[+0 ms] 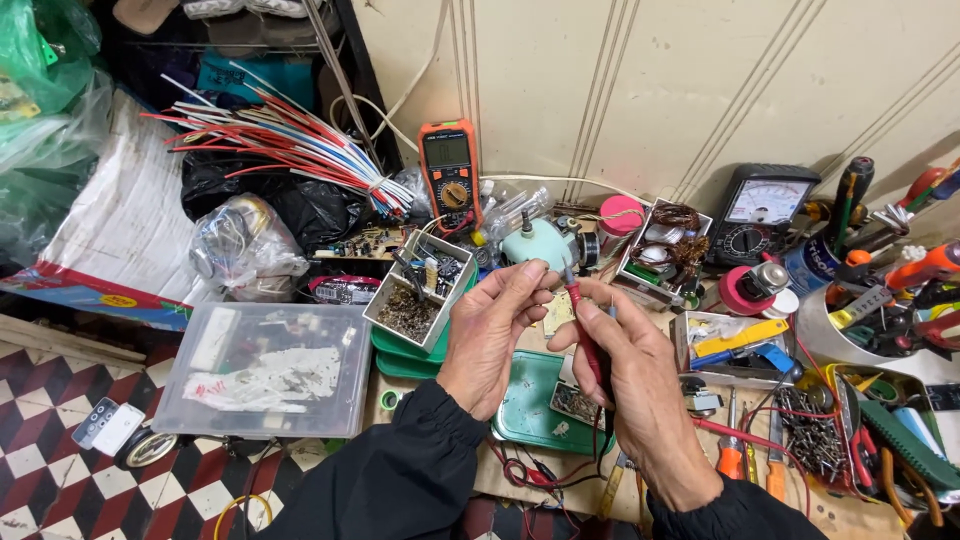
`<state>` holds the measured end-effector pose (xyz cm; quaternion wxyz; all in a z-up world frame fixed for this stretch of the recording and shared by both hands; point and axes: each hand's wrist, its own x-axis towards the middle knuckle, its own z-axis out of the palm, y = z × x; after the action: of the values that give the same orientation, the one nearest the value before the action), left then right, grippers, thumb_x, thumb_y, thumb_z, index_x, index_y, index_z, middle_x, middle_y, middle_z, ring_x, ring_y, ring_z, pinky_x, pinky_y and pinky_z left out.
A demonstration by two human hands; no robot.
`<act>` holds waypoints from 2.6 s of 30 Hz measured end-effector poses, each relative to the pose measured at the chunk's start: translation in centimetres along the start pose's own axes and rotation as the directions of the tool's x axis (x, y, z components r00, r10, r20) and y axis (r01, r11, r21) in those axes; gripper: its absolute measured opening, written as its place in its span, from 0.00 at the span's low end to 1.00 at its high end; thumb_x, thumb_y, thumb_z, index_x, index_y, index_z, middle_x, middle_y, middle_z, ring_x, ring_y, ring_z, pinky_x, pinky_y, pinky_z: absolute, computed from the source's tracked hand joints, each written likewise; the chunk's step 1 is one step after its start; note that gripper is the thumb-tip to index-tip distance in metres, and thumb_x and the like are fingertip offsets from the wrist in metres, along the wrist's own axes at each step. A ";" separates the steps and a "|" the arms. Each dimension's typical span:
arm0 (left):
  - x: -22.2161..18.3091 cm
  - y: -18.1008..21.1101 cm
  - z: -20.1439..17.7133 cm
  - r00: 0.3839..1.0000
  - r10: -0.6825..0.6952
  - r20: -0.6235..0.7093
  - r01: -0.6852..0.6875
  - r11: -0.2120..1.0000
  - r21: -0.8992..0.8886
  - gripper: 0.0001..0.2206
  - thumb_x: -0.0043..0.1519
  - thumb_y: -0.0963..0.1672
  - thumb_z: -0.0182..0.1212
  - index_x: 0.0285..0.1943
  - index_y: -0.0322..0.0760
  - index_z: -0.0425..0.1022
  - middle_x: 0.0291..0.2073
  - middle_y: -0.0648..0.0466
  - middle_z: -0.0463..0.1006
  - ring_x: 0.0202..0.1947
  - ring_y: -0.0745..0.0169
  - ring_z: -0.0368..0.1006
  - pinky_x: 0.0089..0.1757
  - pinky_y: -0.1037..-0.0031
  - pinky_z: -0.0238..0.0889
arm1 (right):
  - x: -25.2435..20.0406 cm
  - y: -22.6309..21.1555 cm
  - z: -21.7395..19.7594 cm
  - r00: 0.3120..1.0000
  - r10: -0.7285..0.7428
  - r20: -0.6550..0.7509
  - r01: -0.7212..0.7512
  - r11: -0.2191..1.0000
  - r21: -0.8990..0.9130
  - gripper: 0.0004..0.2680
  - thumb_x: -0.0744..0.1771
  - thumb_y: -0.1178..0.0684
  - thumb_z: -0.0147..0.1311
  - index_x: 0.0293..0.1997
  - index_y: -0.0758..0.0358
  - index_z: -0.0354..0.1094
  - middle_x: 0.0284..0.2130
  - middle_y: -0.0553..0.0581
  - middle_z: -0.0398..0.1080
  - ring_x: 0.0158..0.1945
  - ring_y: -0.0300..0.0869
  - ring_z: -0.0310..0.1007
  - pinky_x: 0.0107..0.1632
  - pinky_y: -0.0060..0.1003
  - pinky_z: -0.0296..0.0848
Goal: Trimming excess wire leads from a circuit board and inspecting the components on a cluttered workbench.
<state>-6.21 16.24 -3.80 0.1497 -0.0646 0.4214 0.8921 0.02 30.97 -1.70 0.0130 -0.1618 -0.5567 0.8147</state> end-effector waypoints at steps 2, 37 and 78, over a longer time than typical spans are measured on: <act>-0.1 0.3 0.2 1.000 0.000 -0.025 0.000 1.000 -0.016 0.12 0.67 0.41 0.68 0.55 0.24 0.81 0.48 0.42 0.86 0.43 0.65 0.77 0.47 0.76 0.72 | -0.1 0.3 0.2 1.000 0.010 -0.005 -0.010 1.000 -0.006 0.13 0.73 0.54 0.51 0.65 0.66 0.73 0.29 0.61 0.77 0.16 0.34 0.57 0.16 0.28 0.49; -0.1 0.3 0.0 0.997 0.059 -0.047 -0.062 0.996 -0.060 0.10 0.66 0.39 0.68 0.53 0.24 0.79 0.50 0.40 0.86 0.43 0.63 0.79 0.50 0.75 0.74 | -0.3 2.0 1.4 0.997 0.074 0.005 -0.074 0.995 0.074 0.13 0.73 0.55 0.51 0.65 0.67 0.72 0.29 0.63 0.77 0.15 0.35 0.56 0.16 0.29 0.48; -0.4 2.8 -0.5 0.998 -0.050 -0.043 0.052 0.998 0.047 0.29 0.60 0.35 0.67 0.73 0.24 0.68 0.50 0.37 0.82 0.42 0.54 0.80 0.48 0.70 0.78 | -0.7 -0.6 -1.0 0.987 0.001 -0.158 -0.071 0.894 -0.442 0.22 0.74 0.40 0.41 0.76 0.53 0.73 0.20 0.53 0.66 0.19 0.37 0.54 0.21 0.34 0.50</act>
<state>-6.69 14.09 -1.96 0.1649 -0.0902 0.4438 0.8762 0.91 31.99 -1.32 0.0033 -0.2332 -0.7230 0.6503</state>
